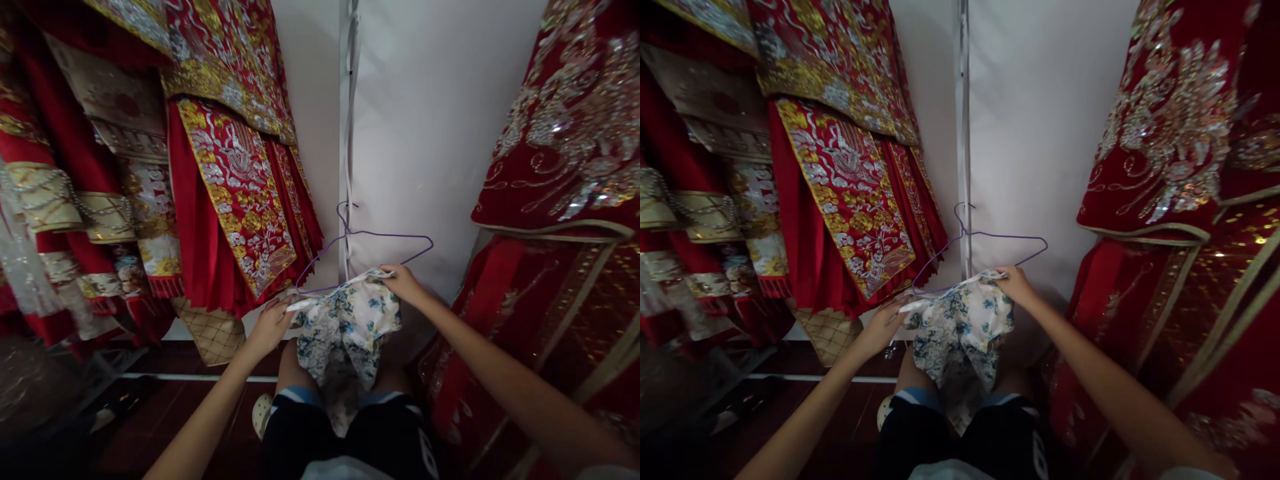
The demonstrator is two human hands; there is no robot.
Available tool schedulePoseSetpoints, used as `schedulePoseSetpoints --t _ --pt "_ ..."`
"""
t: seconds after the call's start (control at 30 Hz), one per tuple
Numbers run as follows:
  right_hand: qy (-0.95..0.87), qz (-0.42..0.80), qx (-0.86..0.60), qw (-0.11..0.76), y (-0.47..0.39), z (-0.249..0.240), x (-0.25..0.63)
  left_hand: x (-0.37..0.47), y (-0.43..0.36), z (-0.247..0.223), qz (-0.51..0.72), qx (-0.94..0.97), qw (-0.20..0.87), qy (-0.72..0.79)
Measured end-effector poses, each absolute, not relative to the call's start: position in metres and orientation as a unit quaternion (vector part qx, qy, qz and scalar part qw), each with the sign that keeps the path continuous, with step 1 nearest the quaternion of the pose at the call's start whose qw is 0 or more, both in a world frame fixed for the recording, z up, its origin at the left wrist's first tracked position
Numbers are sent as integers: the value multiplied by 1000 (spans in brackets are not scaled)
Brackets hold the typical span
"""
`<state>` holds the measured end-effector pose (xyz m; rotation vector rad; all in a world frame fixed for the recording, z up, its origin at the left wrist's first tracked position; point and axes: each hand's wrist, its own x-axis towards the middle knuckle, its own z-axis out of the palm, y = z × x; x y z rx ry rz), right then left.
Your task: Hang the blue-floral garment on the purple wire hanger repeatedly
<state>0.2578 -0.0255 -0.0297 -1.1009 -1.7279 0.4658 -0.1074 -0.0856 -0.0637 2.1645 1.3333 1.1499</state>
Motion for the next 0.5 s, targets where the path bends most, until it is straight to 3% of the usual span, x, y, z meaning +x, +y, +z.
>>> schedulePoseSetpoints --t 0.13,0.27,0.5 --pt "-710 219 -463 483 -27 -26 255 -96 -80 -57 488 710 200 467" --pt "-654 277 -462 531 -33 -37 238 -72 -66 -40 548 704 80 445" --pt "-637 303 -453 545 -37 -49 220 -20 -28 12 470 757 -76 447"
